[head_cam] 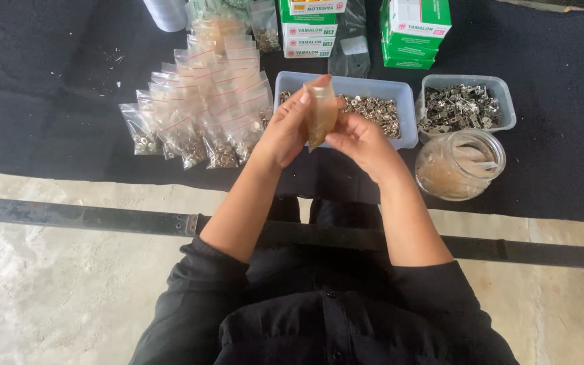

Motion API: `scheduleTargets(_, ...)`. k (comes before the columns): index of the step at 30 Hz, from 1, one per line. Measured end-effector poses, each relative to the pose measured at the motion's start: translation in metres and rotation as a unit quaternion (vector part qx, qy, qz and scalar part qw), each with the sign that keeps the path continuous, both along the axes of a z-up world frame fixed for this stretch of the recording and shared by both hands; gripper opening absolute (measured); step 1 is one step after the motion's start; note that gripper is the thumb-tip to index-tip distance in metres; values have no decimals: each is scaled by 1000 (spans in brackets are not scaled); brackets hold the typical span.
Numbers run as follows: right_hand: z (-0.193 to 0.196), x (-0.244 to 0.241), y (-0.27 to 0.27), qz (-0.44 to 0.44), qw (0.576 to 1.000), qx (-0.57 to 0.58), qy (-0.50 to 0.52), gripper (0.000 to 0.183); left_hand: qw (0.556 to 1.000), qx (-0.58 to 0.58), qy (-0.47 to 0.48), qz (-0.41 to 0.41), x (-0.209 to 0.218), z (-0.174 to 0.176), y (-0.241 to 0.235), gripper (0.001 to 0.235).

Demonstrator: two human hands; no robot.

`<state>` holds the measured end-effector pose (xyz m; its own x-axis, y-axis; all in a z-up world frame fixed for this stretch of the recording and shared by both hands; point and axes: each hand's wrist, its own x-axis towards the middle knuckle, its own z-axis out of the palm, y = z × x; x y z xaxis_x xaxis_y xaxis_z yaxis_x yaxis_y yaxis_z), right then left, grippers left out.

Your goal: Picking up small metal hardware components from a tray and placing them into small plastic zip-lock bags.

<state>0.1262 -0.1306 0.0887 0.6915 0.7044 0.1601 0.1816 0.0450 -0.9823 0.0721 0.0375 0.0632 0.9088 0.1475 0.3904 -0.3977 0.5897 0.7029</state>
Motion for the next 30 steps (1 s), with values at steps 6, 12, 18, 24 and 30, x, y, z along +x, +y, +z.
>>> scheduleTargets(6,-12,-13,-7,-13,999,28,40,29,1000,20,12,-5,-21,0,-12,65)
scheduleTargets(12,-49,-19,-17,-31,996,29,78,31,989,71,117,57,-24,-62,-10,23)
scheduleTargets(18,-49,-51,-23,-50,992,28,110,12,982,-7,172,79,-40,-75,-22,23)
scheduleTargets(24,-65,-63,-27,-90,989,56,107,15,977,23,202,62,-43,-127,-17,31)
scheduleTargets(30,-75,-65,-35,-159,981,1,-111,12,969,159,180,55,-103,1,-48,20)
